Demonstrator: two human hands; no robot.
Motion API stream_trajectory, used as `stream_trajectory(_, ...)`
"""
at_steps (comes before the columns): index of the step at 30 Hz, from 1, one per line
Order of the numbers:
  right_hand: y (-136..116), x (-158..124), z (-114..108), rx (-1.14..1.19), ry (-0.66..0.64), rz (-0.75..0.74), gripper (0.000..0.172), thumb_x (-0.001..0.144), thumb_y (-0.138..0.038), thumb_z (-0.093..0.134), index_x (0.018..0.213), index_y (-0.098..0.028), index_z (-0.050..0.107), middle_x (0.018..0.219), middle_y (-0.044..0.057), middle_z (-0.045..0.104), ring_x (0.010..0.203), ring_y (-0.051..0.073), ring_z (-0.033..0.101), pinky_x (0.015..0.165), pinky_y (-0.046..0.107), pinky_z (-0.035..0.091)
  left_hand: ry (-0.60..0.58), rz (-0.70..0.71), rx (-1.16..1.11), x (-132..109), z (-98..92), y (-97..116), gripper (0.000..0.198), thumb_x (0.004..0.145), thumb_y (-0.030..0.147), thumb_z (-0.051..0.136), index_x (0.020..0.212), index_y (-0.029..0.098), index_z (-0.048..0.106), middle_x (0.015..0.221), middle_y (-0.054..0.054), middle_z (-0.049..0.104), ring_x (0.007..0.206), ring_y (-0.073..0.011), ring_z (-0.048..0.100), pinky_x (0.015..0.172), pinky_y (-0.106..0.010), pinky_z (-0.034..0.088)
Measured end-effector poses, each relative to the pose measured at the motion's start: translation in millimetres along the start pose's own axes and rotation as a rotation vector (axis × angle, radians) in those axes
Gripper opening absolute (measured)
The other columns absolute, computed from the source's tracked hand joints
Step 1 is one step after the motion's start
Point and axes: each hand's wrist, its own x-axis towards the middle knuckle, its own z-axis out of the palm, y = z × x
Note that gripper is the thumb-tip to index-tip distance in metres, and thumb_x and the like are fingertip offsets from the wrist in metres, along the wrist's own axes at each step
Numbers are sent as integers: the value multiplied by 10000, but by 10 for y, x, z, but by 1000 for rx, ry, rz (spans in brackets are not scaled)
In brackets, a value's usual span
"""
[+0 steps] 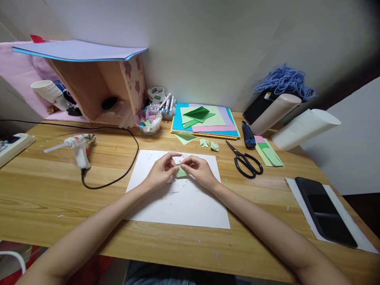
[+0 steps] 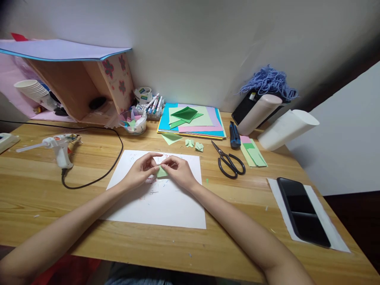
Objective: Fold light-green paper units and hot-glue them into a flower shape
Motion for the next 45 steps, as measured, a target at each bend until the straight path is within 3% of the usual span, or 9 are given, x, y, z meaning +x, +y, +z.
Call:
stream_trajectory(5,-4,-7,-13,97,107,37,165,717,-320,642,782,-169,631,791,39,627,679,138,571,514,227,462,71,-67,-48,-8,74,-34,264,735,296,621,935,130,571,752,-29,580,668,-118,558,583,-218,449)
stream_trajectory(10,-14,-19,-29,93,97,9,201,724,-323,636,862,-179,663,895,64,627,710,143,573,489,221,472,62,-185,-106,-1,66,-27,256,713,375,621,737,131,547,637,7,542,462,-82,486,422,-202,383)
stream_trajectory(17,-2,-4,-16,-2,13,-32,174,746,-325,619,815,-173,670,804,46,623,722,144,579,617,259,479,116,-38,154,-1,24,-69,211,752,332,580,752,124,613,720,-44,611,665,-138,561,608,-238,425)
stream_trajectory(24,-21,-27,-4,-57,16,-72,148,762,-311,598,816,-181,645,814,44,628,751,155,586,674,287,483,62,-24,173,-27,44,-15,267,788,376,533,707,132,608,693,-34,606,643,-135,561,593,-233,419)
stream_trajectory(28,-15,-27,-5,-26,23,-44,185,769,-332,585,862,-181,635,856,53,627,755,153,581,657,287,487,52,-108,52,-20,49,-29,281,777,407,547,758,132,598,702,-37,616,632,-148,606,558,-231,438)
stream_trajectory(34,36,7,-13,111,54,54,260,707,-342,641,898,-169,607,856,52,608,667,126,558,560,258,486,166,-259,-166,27,28,-62,312,726,414,609,835,129,547,692,-46,644,635,-171,645,570,-253,486)
stream_trajectory(37,31,18,-19,163,71,99,259,709,-338,638,896,-166,594,786,35,590,623,116,553,516,240,479,136,-205,-186,23,30,-54,393,718,359,633,1021,139,512,761,-47,650,694,-171,651,666,-294,508)
stream_trajectory(40,13,21,-27,191,74,112,260,713,-333,637,902,-163,583,762,23,576,619,111,554,508,226,475,108,-60,-25,0,41,-53,604,674,281,683,1219,195,438,936,-60,619,779,-163,638,715,-293,503)
stream_trajectory(45,8,18,-35,191,51,91,267,733,-346,621,926,-167,578,768,13,568,603,98,548,549,233,474,128,67,280,-19,30,-61,487,692,270,662,1160,206,543,1010,-67,597,763,-141,573,704,-282,476)
